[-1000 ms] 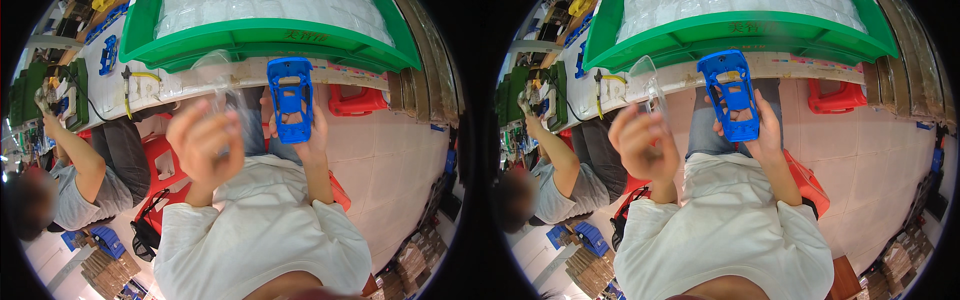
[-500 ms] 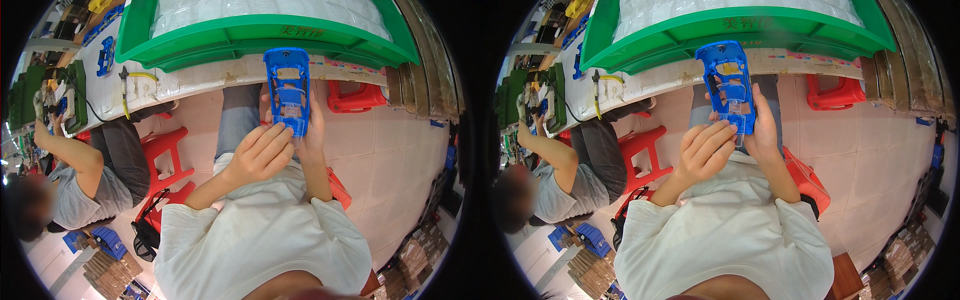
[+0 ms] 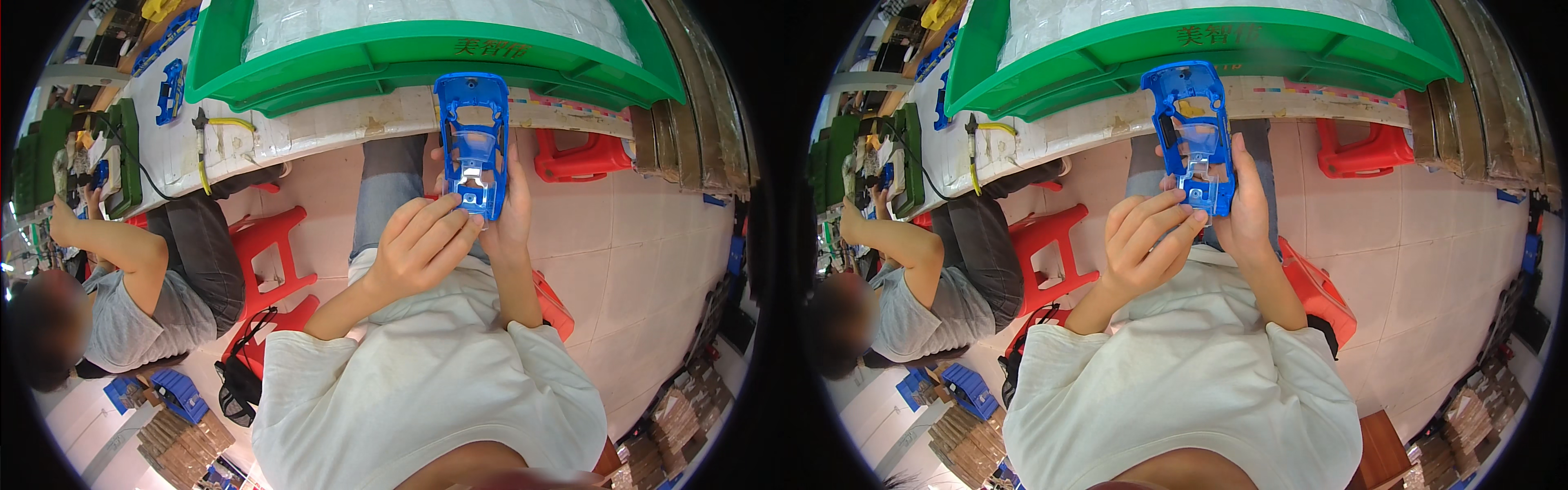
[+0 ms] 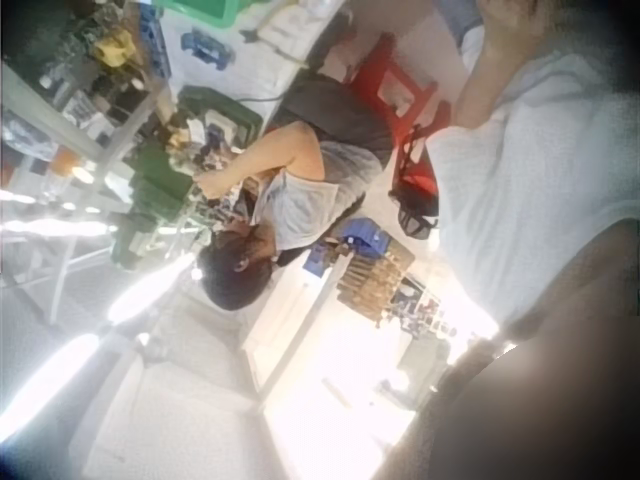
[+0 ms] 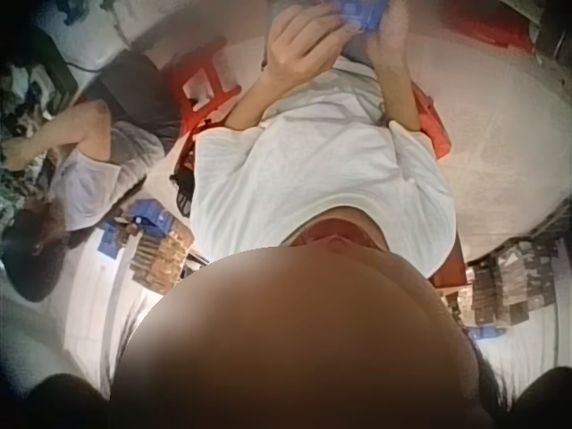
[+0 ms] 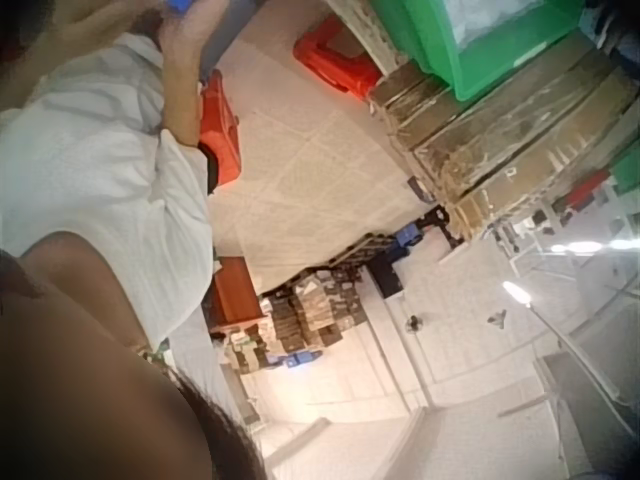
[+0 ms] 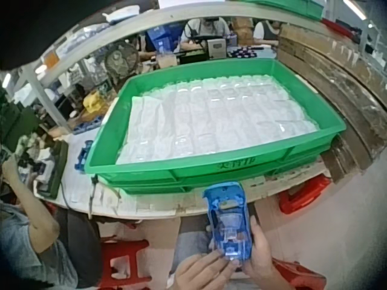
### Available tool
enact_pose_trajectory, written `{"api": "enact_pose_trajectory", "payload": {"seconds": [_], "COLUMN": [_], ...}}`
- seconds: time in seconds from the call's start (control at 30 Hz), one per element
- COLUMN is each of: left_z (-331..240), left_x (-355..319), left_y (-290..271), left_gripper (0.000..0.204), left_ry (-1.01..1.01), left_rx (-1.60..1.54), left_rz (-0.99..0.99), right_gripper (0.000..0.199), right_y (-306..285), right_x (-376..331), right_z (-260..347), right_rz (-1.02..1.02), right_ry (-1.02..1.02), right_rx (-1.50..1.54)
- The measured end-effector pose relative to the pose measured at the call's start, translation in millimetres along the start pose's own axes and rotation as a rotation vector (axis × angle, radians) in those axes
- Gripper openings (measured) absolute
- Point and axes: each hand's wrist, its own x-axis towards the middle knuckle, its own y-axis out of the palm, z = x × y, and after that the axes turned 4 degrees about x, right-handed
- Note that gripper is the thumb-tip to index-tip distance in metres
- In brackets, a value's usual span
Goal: The person assembles toy cars by picking transparent plastic window pieces from a tray and pressing them into the toy car body shells by hand.
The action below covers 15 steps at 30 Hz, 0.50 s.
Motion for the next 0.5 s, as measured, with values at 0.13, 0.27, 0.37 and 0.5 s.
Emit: {"api": "enact_pose_trajectory", "payload": {"seconds": [0.13, 0.27, 0.37, 0.5], "left_z": [4.2, 5.6, 4.6, 4.7], "left_x": [0.3, 0.4, -1.1, 2.1], "left_y": [2.3, 1.4, 1.9, 1.0], "left_gripper": [0.025, 0.027, 0.028, 0.018], "left_ry": [0.031, 0.066, 0.045, 0.002], "left_rx": [-0.047, -0.088, -0.035, 0.036], "left_rz": [0.086, 0.131, 0.077, -0.005], "right_gripper": [0.057, 0.056, 0.055, 0.051], "right_y": [-1.2, -3.3, 0.6, 2.4], "right_x": [-0.9, -1.7, -3.3, -3.9], "right_z": [-1.2, -2.3, -3.2, -7.1], "right_rz": [-0.046, -0.024, -0.052, -0.125], "right_ry": [-0.009, -0.009, -0.015, 0.001], "right_rx": [-0.038, -0.018, -0.024, -0.020]}}
